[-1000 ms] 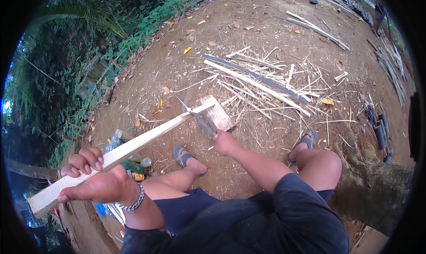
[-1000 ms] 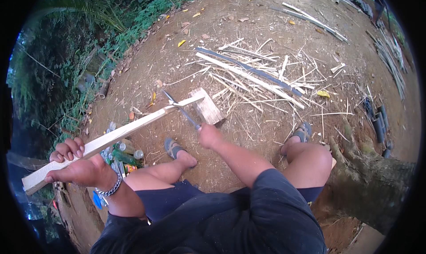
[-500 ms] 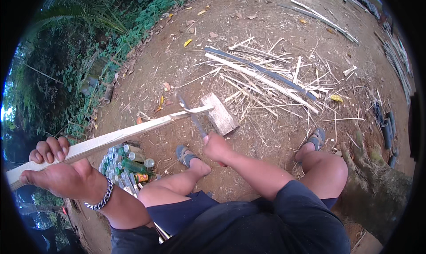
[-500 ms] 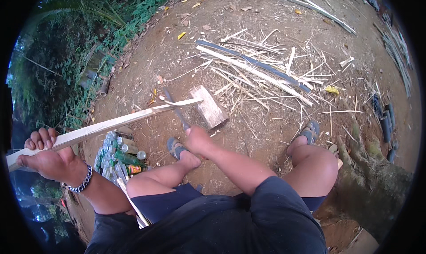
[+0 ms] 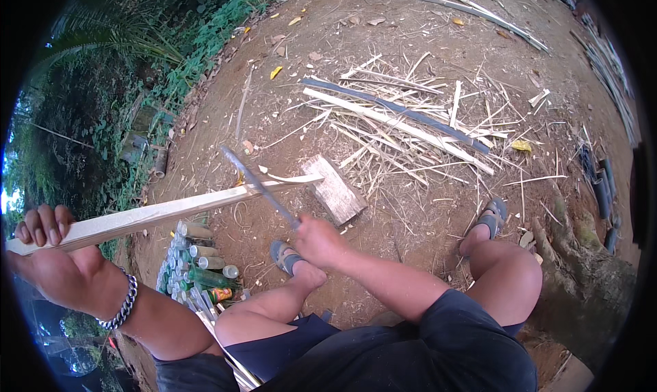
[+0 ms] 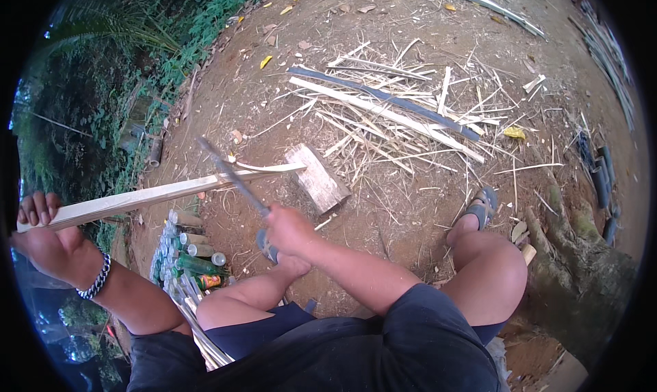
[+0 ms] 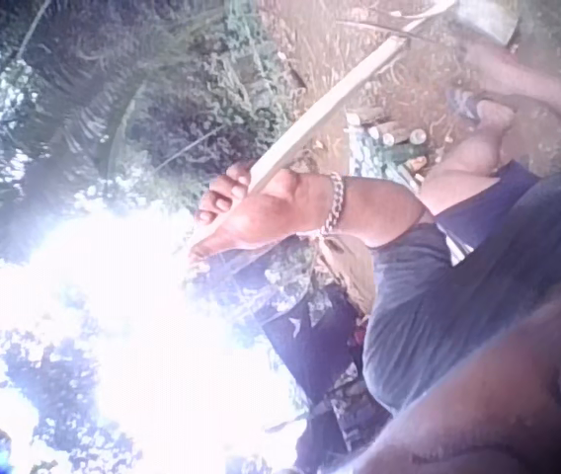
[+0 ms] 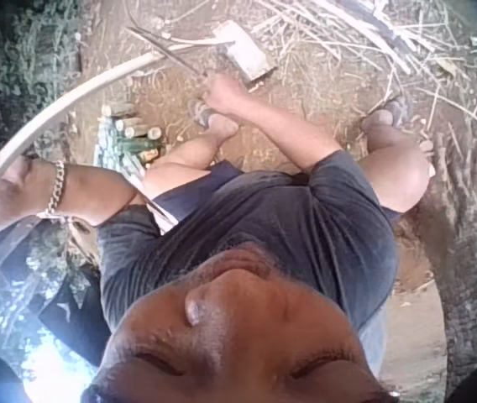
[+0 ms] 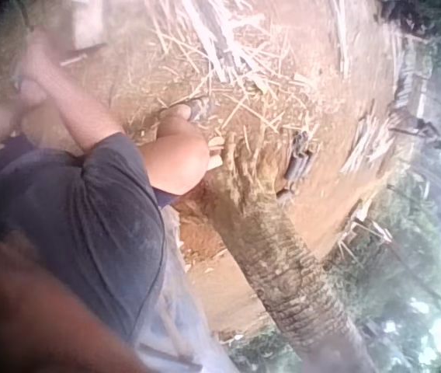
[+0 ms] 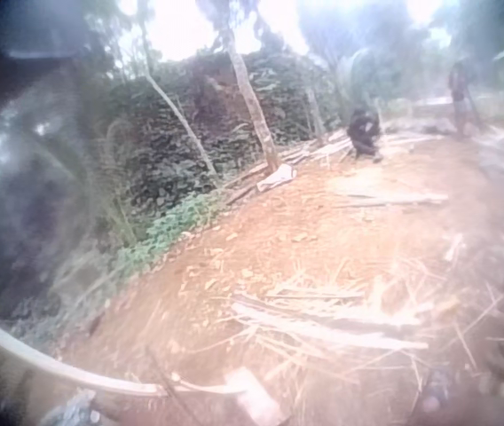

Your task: The person uses a large blade to shave and smooth the edges of a long bamboo strip while sitting on the ground. They repeatedly run the blade along the length of the bamboo to remove thin layers of material.

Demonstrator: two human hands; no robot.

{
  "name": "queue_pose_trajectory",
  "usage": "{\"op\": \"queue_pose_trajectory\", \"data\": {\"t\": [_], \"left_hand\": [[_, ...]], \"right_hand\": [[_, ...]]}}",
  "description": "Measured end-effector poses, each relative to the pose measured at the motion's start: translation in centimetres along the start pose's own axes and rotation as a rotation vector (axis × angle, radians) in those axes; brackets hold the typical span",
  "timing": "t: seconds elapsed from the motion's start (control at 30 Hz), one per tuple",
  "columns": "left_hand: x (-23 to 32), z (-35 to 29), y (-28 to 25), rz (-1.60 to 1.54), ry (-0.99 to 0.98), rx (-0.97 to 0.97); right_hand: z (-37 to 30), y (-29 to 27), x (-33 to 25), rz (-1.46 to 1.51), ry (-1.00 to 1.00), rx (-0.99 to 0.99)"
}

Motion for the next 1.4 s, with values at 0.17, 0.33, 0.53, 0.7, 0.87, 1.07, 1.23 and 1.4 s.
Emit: {"op": "queue_pose_trajectory", "data": {"t": [0.17, 0.33, 0.53, 0.7, 0.87, 1.07, 1.23, 1.4], "left_hand": [[-0.7, 0.7, 1.5, 0.162, 0.018, 0.189], [-1.2, 2.0, 0.9, 0.132, 0.106, 0.095], [-1.3, 2.4, 2.1, 0.076, 0.039, -0.020], [-1.5, 2.8, 3.0, 0.020, 0.045, -0.012], [-1.4, 0.3, 4.1, 0.185, 0.066, 0.230], [-0.5, -1.2, 3.3, 0.282, 0.070, 0.291], [-0.3, -1.6, 4.4, 0.281, 0.093, 0.286], [0.0, -1.7, 3.7, 0.203, 0.075, 0.256]], "right_hand": [[1.7, -0.9, 3.5, 0.124, 0.012, 0.142], [3.5, 0.0, 14.0, 0.114, 0.420, 0.112], [0.3, -1.2, 3.4, 0.212, 0.087, 0.102], [3.2, 3.7, 23.6, -0.037, 0.408, 0.113], [2.0, 2.2, 17.9, -0.033, 0.503, -0.052], [0.0, 1.8, 9.5, 0.069, 0.234, 0.158], [2.0, 4.9, 24.2, -0.309, 0.274, -0.031], [-0.1, 6.0, 21.0, 0.967, 0.616, -0.116]]}}
Point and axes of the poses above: each hand's wrist, its own z-axis towards the middle knuckle, its own y-axis out of the palm, x = y × z, the point moved 7 cm from there along z, towards the middle knuckle, and after that the axes turned 3 degrees about z, right-handed, at the moved point
